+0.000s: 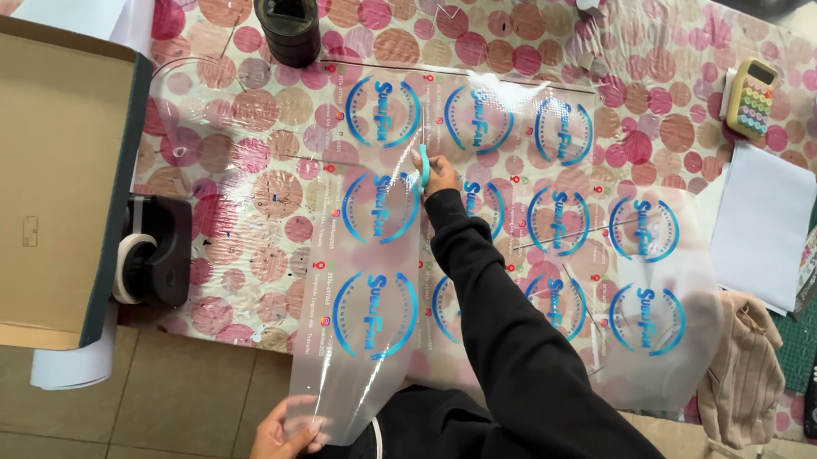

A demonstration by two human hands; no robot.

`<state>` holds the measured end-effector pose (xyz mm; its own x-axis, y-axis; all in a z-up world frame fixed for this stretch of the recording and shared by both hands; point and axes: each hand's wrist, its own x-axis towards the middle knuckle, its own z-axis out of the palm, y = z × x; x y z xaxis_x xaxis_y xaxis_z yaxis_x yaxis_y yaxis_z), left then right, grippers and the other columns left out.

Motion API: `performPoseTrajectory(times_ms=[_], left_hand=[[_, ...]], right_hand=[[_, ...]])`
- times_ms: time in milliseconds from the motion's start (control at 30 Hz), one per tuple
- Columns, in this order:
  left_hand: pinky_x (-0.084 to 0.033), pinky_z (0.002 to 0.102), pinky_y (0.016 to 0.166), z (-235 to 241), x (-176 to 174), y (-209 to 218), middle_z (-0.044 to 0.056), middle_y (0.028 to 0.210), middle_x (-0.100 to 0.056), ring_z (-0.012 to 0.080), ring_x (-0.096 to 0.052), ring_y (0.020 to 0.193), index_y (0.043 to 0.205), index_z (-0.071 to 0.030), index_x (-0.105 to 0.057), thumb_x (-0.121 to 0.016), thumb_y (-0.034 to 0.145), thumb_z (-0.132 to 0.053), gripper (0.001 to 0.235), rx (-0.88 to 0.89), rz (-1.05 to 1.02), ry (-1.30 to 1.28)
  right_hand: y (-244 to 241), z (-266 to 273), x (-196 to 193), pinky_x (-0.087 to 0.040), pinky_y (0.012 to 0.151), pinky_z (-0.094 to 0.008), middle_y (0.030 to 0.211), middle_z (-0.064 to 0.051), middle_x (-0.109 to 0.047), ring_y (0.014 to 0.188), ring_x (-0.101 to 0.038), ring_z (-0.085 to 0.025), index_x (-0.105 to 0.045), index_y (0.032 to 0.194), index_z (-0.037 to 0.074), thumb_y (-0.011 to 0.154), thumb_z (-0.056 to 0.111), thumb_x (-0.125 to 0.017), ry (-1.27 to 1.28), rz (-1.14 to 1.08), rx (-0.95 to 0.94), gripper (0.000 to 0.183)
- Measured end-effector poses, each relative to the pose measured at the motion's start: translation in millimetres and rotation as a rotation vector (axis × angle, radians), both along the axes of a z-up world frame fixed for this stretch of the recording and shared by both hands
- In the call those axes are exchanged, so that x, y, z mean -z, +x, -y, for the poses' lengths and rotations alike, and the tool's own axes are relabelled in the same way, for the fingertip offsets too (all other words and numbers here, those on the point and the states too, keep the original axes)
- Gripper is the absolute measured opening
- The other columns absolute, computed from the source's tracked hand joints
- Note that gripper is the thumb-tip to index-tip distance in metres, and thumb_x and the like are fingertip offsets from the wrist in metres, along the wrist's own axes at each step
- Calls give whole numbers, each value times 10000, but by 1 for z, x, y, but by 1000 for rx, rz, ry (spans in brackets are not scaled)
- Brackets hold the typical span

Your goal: Cutting circular labels from a plastic sheet and placing them into a box

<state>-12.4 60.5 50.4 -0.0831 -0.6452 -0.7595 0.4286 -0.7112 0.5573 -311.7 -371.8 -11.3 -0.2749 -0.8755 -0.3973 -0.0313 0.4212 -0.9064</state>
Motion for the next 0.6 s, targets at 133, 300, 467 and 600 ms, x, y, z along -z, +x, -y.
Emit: performPoseTrajectory(times_ms=[133,300,467,600], left_hand=[[-634,374,616,-3,-2,-2,397,917,-818,310,-744,639,1224,36,-662,-803,792,23,455,0,2,10],[-624,374,622,3,-11,-7,400,902,-814,300,-723,630,1213,40,-666,-798,798,30,436,-22,4,31],[-643,395,610,0,-4,-4,396,918,-823,326,-759,649,1215,34,-658,-801,798,20,441,4,-14,26],[-638,390,598,-6,3,-5,394,903,-816,332,-756,640,1223,35,-657,-788,807,50,436,-11,-27,22]], right_hand=[[3,4,-11,-345,452,-330,581,-8,-451,479,-408,-117,-527,818,127,841,458,-800,42,47,15,429],[-1,11,8,-379,469,-341,594,-35,-491,501,-437,-130,-519,840,102,864,339,-823,-23,127,8,385],[2,17,-18,-375,371,-355,531,-56,-477,398,-456,-164,-530,866,94,817,475,-807,62,71,-3,473],[3,29,-14,-340,341,-340,513,-50,-479,370,-462,-153,-493,853,107,835,443,-813,73,121,17,464]])
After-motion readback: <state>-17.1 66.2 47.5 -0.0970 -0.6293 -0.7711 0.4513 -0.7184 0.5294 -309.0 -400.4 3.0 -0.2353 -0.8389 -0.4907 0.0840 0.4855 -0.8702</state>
